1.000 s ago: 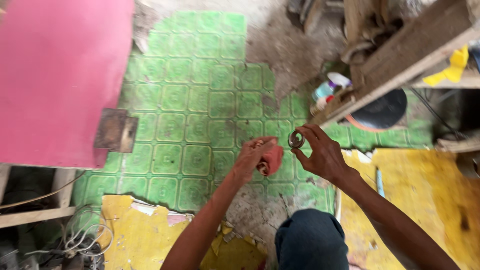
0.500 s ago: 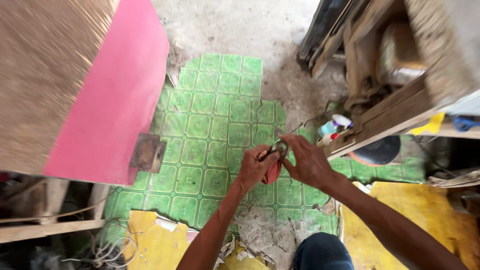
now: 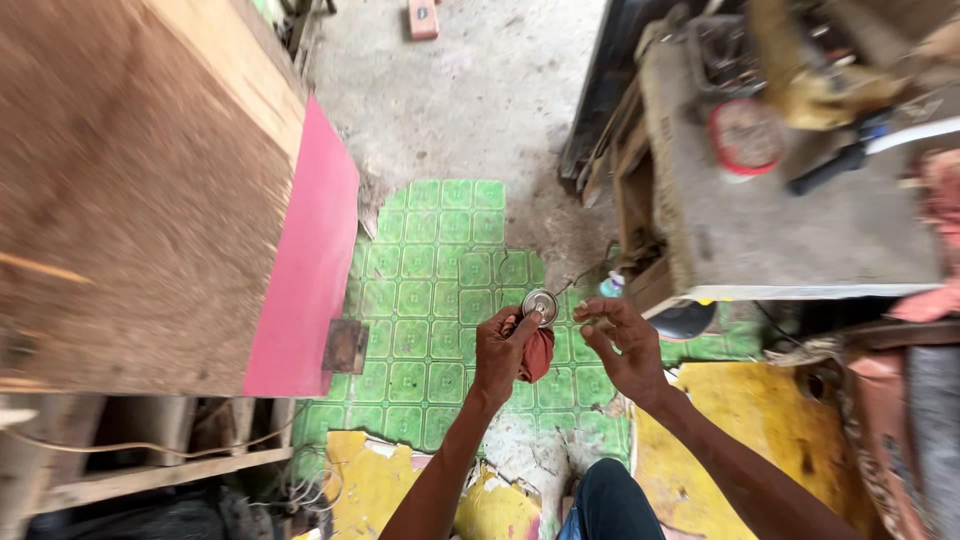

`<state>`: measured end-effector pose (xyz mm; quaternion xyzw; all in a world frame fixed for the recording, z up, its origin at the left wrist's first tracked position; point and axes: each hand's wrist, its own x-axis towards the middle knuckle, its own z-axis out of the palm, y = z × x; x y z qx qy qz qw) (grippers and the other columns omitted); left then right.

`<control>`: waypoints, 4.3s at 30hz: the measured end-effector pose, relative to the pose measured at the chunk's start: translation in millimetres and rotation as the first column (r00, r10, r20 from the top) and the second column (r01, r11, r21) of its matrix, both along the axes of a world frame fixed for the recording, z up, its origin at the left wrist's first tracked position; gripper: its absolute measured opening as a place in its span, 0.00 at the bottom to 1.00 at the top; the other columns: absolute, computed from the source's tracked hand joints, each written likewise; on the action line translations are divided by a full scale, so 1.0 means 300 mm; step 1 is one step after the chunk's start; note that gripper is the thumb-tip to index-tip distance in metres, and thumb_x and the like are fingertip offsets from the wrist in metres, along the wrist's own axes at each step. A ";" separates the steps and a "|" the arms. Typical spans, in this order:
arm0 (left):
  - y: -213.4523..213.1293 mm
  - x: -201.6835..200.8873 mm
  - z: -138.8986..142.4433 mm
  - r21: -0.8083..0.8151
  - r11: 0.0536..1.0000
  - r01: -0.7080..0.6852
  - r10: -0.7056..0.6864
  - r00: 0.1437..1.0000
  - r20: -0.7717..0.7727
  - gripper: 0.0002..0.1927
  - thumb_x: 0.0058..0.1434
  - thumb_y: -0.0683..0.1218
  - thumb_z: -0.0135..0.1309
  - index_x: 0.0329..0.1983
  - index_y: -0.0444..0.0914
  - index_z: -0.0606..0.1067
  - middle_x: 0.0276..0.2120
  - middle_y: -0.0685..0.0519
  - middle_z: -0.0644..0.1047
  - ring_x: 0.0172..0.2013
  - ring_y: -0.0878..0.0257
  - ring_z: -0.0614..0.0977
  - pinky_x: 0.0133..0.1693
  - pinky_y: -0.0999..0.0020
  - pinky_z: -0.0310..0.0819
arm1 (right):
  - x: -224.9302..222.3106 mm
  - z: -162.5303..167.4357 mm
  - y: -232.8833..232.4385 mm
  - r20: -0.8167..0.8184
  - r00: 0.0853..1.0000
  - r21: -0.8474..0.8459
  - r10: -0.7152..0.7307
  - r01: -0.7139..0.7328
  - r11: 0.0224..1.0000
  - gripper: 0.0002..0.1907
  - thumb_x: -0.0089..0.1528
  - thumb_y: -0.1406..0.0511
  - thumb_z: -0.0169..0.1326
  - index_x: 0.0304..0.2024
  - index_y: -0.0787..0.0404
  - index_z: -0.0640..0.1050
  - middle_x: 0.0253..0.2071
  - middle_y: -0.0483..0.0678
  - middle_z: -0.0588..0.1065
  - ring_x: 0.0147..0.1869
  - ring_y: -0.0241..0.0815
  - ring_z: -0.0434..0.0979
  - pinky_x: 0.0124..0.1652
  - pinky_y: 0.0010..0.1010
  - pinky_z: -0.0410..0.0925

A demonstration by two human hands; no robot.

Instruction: The person picks up a small yellow and blue package from the floor, tears the top open with their fingers, and then uses a hammer to tap the package while holding it with a cloth. They then move around the workshop carrying the opened package and a cloth.

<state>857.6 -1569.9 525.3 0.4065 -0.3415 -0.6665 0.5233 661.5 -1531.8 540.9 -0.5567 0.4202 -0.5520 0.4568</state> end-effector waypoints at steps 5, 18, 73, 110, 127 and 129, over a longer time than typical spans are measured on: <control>0.078 -0.215 0.458 0.030 0.998 0.049 -0.050 0.998 0.036 0.06 0.64 0.40 0.61 0.38 0.30 0.81 0.26 0.61 0.74 0.26 0.76 0.69 0.27 0.77 0.61 | -0.172 0.365 0.129 0.190 0.977 0.028 -0.099 0.095 0.995 0.06 0.70 0.69 0.53 0.48 0.66 0.77 0.53 0.49 0.77 0.46 0.34 0.77 0.40 0.27 0.71; 0.398 -0.647 1.086 -0.282 0.860 0.426 -0.306 0.871 0.383 0.14 0.65 0.40 0.64 0.29 0.29 0.73 0.21 0.59 0.66 0.24 0.73 0.63 0.25 0.73 0.56 | -0.502 0.987 0.627 -0.034 0.847 0.293 -0.530 0.516 0.805 0.04 0.67 0.69 0.53 0.39 0.66 0.76 0.24 0.43 0.73 0.24 0.31 0.69 0.25 0.24 0.64; 3.179 -1.662 1.161 -0.290 -0.172 0.941 -0.972 -0.115 0.204 0.06 0.65 0.40 0.58 0.38 0.30 0.79 0.33 0.53 0.79 0.32 0.70 0.78 0.35 0.74 0.74 | -0.947 1.160 3.542 -0.445 -0.565 -0.176 -0.695 0.816 -0.551 0.03 0.60 0.70 0.61 0.34 0.65 0.80 0.27 0.50 0.79 0.29 0.40 0.79 0.32 0.31 0.72; 5.306 -1.525 0.927 0.074 -0.917 0.393 -0.388 -0.919 0.075 0.11 0.58 0.41 0.61 0.21 0.34 0.74 0.19 0.59 0.71 0.20 0.72 0.68 0.22 0.73 0.62 | -0.307 1.157 5.387 -0.716 -0.594 -0.033 -0.368 0.555 -0.831 0.33 0.56 0.60 0.66 0.64 0.55 0.72 0.57 0.50 0.76 0.42 0.47 0.80 0.33 0.33 0.74; 6.642 -0.788 0.915 0.205 -0.979 -0.020 -0.035 -0.964 -0.263 0.14 0.62 0.48 0.57 0.44 0.33 0.75 0.32 0.48 0.80 0.28 0.61 0.83 0.31 0.63 0.81 | 0.505 1.075 6.513 -0.663 -0.748 -0.182 0.040 0.109 -0.977 0.30 0.55 0.59 0.68 0.55 0.66 0.75 0.50 0.56 0.79 0.48 0.49 0.82 0.46 0.38 0.74; 6.820 -0.713 0.848 0.160 -0.987 -0.021 -0.015 -0.975 -0.223 0.14 0.66 0.47 0.59 0.48 0.33 0.75 0.38 0.50 0.79 0.36 0.64 0.82 0.40 0.68 0.80 | 0.576 1.066 6.617 -0.694 -0.714 -0.156 0.095 0.021 -0.988 0.31 0.55 0.59 0.69 0.56 0.66 0.76 0.52 0.56 0.78 0.47 0.50 0.82 0.44 0.38 0.74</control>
